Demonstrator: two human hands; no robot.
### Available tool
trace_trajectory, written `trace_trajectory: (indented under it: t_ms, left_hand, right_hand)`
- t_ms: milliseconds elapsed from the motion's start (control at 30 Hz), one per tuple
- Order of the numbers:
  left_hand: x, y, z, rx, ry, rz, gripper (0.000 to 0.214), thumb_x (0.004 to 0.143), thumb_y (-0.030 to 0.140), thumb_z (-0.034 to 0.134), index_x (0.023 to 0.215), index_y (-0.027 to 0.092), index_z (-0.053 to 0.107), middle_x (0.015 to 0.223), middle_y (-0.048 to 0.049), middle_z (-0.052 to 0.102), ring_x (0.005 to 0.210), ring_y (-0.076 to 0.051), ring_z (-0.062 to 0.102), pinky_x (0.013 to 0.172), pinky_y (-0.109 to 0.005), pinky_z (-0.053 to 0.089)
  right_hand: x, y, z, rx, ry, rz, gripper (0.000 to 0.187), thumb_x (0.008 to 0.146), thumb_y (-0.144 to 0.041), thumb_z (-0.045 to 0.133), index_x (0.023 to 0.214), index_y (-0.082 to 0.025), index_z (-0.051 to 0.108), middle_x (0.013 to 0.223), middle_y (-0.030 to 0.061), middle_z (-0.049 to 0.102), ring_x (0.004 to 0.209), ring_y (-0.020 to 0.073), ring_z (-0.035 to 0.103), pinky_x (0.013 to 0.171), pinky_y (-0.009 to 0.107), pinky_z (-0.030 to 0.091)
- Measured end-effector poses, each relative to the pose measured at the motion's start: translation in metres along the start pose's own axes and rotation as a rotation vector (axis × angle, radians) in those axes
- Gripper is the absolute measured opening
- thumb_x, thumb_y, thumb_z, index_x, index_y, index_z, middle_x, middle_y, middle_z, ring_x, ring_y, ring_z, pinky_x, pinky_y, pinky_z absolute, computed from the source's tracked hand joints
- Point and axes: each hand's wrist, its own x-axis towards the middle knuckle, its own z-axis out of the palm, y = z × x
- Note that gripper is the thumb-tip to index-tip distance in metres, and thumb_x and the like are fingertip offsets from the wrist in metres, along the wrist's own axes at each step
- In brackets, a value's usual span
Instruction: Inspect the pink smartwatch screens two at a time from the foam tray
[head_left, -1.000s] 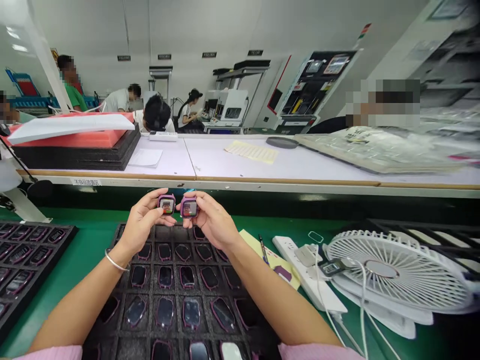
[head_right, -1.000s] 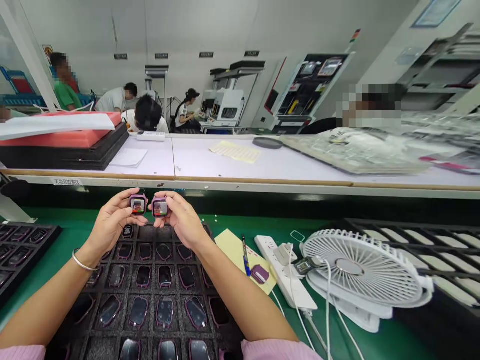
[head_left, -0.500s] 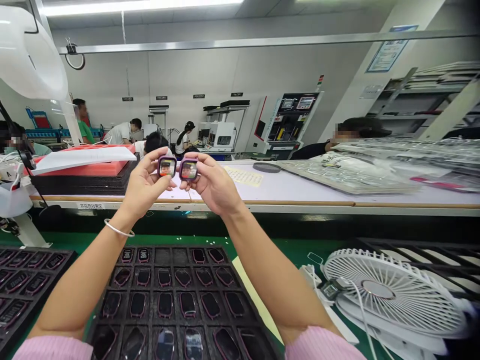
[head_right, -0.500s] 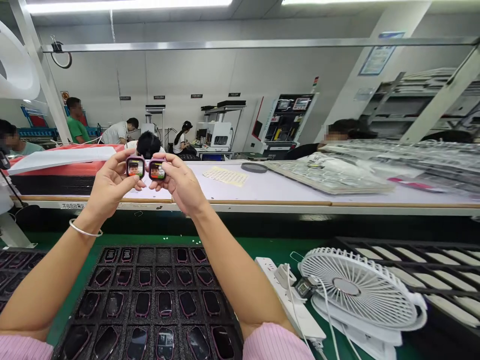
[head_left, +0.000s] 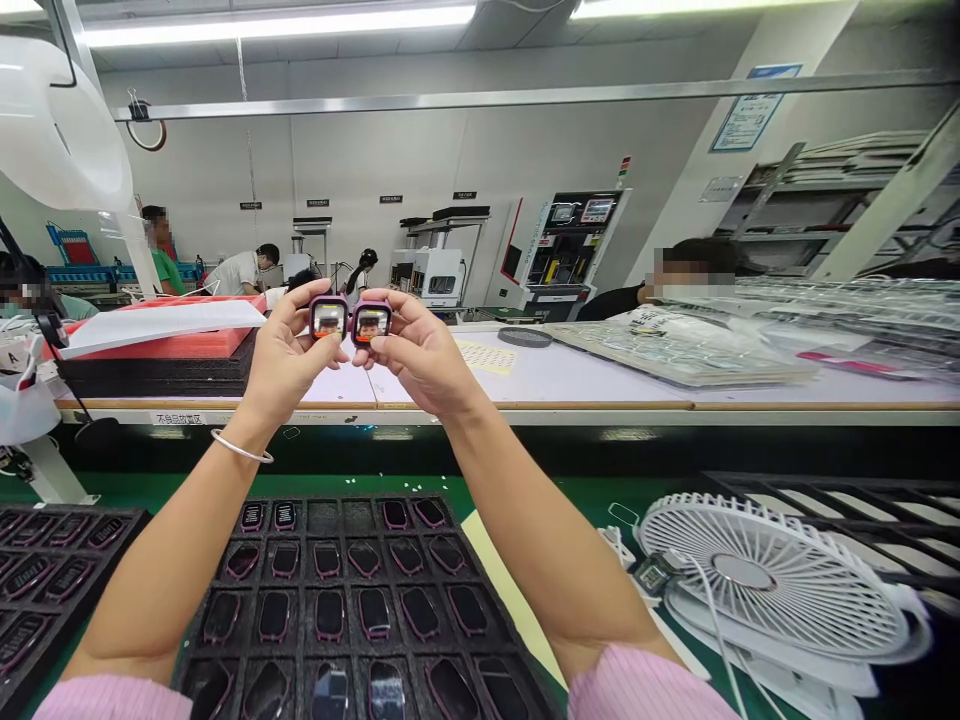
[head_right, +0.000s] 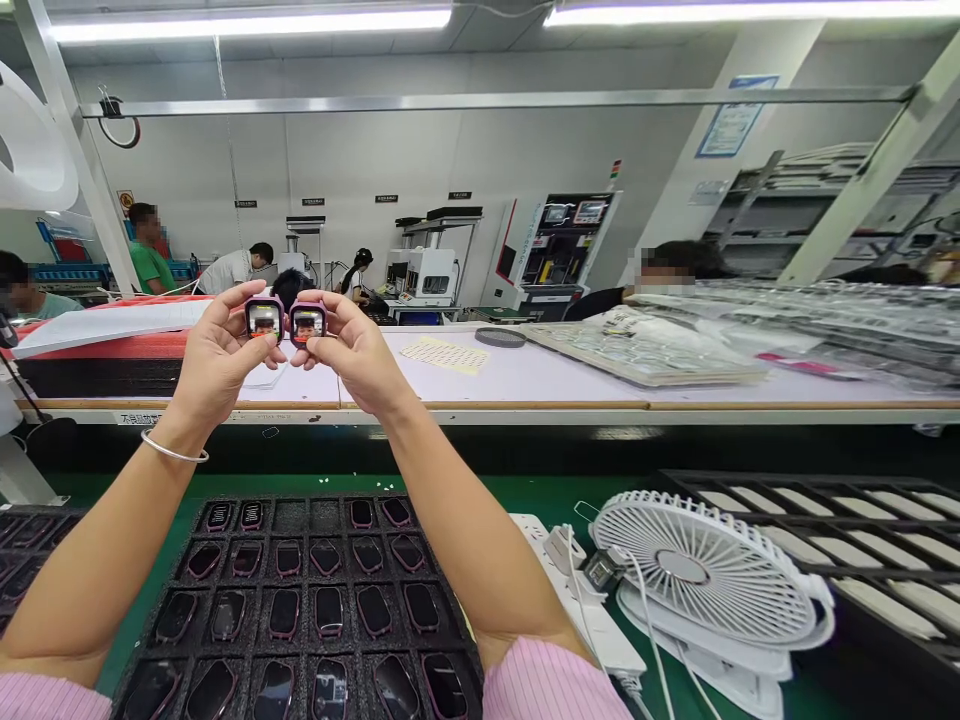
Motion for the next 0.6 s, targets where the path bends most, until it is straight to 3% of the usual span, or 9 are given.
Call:
trace_trajectory:
  t_ms: [300, 600]
  left_hand:
    - [-0.023, -0.005, 0.002, -0.037, 0.022, -0.095, 0.053, 0.072, 0.020, 0.080, 0.120, 0.022, 0.059, 0.095, -0.0008, 0.068, 0.060, -0.010, 0.068, 0.061, -0.023, 0.060]
    - [-0.116, -0.027, -0.006, -0.051, 0.008, -0.421, 0.050, 0.076, 0.022, 0.079, 0.122, 0.019, 0.060, 0.101, -0.0046, 0.068, 0.063, -0.010, 0.068, 0.060, -0.024, 0.060]
  right_hand:
    - [-0.021, 0.014, 0.000, 0.021, -0.001, 0.045, 0.048, 0.075, -0.017, 0.065, 0.122, -0.023, 0.054, 0.099, 0.0010, 0.065, 0.073, 0.0140, 0.067, 0.073, 0.033, 0.056]
    - [-0.105, 0.064, 0.014, 0.183, 0.013, 0.278, 0.046, 0.077, -0.013, 0.063, 0.121, -0.022, 0.058, 0.092, 0.0011, 0.067, 0.069, 0.0142, 0.068, 0.067, 0.031, 0.056]
